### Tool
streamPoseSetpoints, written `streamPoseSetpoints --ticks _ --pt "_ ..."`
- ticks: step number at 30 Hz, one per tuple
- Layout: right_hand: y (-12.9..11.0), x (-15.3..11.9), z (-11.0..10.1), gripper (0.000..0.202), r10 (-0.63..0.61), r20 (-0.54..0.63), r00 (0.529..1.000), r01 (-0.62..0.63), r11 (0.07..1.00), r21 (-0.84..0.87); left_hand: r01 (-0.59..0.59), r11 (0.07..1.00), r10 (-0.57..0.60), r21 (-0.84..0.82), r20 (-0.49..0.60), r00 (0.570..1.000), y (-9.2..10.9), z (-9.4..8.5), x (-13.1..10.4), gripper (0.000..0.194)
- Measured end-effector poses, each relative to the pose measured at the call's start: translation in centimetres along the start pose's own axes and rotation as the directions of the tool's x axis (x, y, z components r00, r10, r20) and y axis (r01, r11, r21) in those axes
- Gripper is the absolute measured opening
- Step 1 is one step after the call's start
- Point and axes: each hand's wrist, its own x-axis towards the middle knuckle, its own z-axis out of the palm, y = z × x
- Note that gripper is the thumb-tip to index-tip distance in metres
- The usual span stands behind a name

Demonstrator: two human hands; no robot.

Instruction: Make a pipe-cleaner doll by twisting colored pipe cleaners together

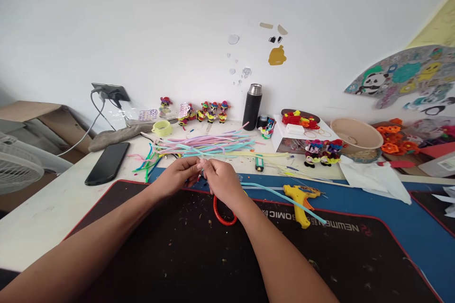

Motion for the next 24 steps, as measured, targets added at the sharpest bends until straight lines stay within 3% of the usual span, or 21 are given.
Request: streamPoseSetpoints --ticks 5,11,14,17,20,22,24 --pt "0.5 0.4 0.4 0.052 0.034 0.020 0.999 -0.038 0.973 0.229 -0.089 0.982 0.106 0.165 -0.095 0.990 0.4 0.2 -0.4 0.038" --pt "0.6 0.6 0.7 0.055 0.078 0.001 0.997 -0.073 0.931 0.357 -0.119 0.952 0.169 0.283 -0.158 0.973 0.2 0.7 -0.4 0.033" --pt "0.8 0.7 0.7 0.056 0.117 -0.019 0.993 -0.101 0.918 0.384 -0.163 0.865 0.260 0.474 -0.146 0.955 -0.4 0.5 -0.3 0.026" --pt "0.9 0.8 0.8 0.056 0.138 -0.017 0.990 -0.119 0.907 0.403 -0.240 0.718 0.367 0.653 -0.062 0.928 -0.8 0.1 -0.3 0.022" --pt "0.9 0.8 0.9 0.056 0.155 -0.021 0.988 -0.134 0.908 0.396 -0.271 0.623 0.402 0.734 -0.003 0.916 -0.8 -0.2 -0.3 0.021" --pt "0.9 0.8 0.9 0.056 0.158 -0.022 0.987 -0.138 0.916 0.378 -0.257 0.659 0.374 0.707 -0.013 0.927 -0.6 -0.1 -0.3 0.020" --pt "1.0 0.8 0.9 0.055 0.131 -0.019 0.991 -0.117 0.936 0.332 -0.233 0.754 0.330 0.614 -0.047 0.943 -0.4 0.1 -0.3 0.021"
